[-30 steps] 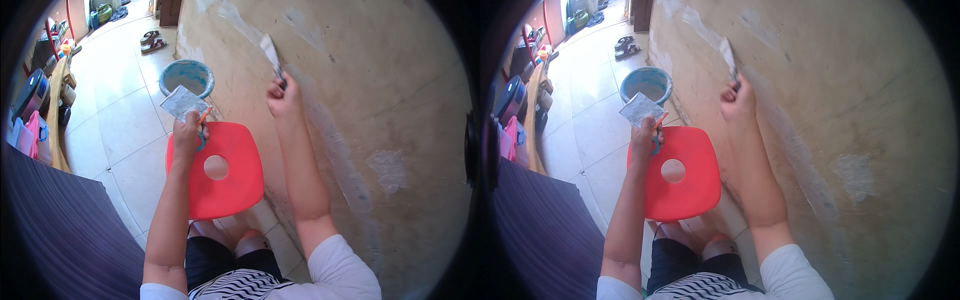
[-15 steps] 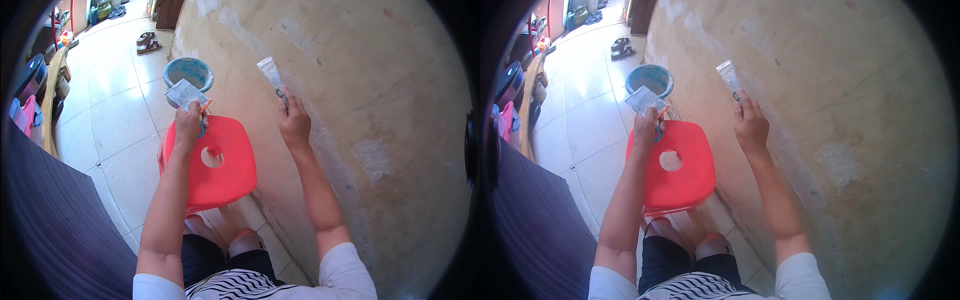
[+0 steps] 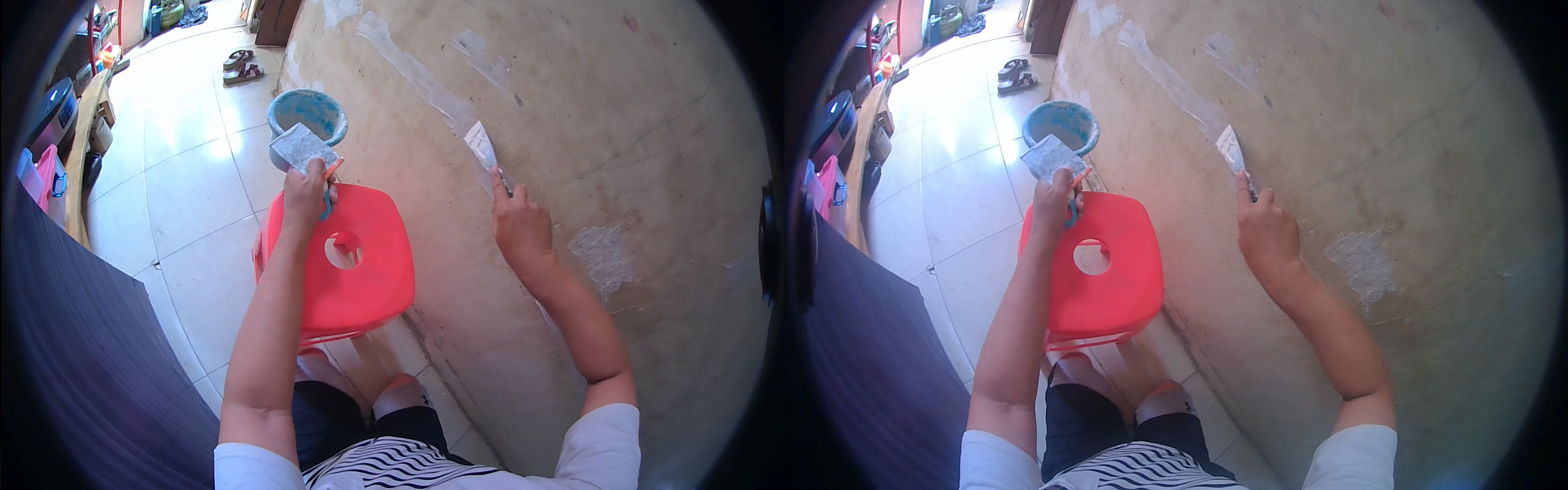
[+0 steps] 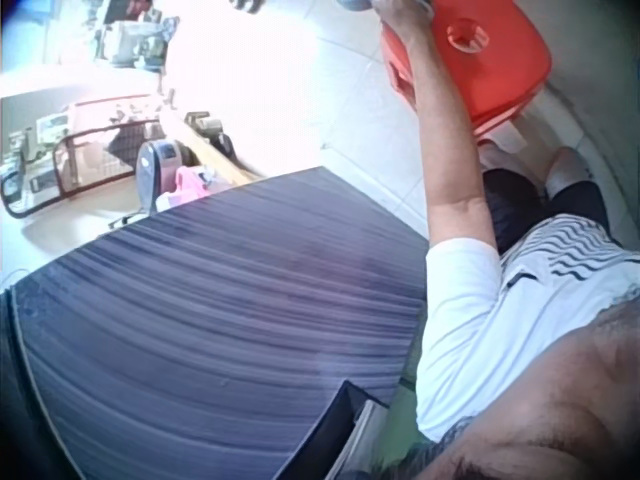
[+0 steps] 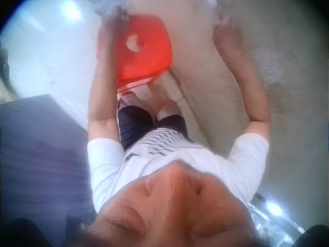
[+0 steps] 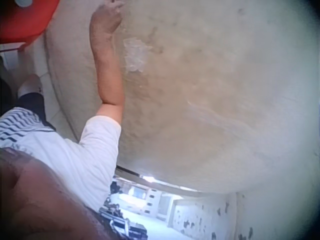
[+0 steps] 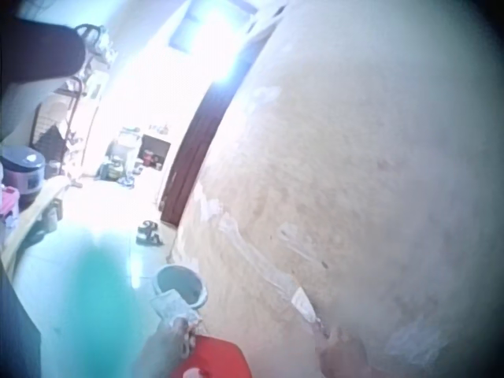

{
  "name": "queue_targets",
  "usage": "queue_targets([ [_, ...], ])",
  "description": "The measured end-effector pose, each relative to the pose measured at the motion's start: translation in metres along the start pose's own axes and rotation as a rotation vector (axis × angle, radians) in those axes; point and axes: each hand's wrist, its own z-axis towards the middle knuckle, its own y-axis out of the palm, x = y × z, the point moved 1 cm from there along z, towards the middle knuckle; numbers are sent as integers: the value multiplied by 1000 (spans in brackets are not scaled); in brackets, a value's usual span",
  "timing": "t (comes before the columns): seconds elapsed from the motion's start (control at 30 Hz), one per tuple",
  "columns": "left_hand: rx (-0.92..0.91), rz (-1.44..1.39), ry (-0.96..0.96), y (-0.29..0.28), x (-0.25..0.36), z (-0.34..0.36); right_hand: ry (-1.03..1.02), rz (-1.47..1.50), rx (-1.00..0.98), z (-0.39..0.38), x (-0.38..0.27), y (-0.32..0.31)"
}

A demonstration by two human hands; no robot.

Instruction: The person applies patching compound to a wall using a putty knife and then smooths it over with a rectangular spreader.

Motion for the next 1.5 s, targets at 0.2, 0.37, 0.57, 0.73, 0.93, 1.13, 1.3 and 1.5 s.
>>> queue_targets([
  [0.2, -10, 6, 32, -2, -2, 7, -72, 215, 268, 59, -27, 4],
  [0.37, 13, -27, 40, -1, -3, 5, -4, 165, 148, 74, -27, 22],
  [0.57, -17, 6, 50, -3, -4, 3, 58, 182, 18, -14, -3, -5],
  [0.73, 5, -14, 50, 1, -2, 3, 43, 857, 295, -2, 5, -10],
  [0.93, -30, -1, 69, -5, -3, 7, 379, 1392, 44, 57, -23, 19],
  [1.13, -5, -31, 39, -1, -1, 4, 381, 966, 263, 87, -12, 36],
  [1.3, -24, -40, 43, -7, -2, 2, 479, 753, 304, 45, 5, 25],
  [1.5, -5, 9, 77, -1, -3, 5, 468, 879, 302, -15, 11, 5],
])
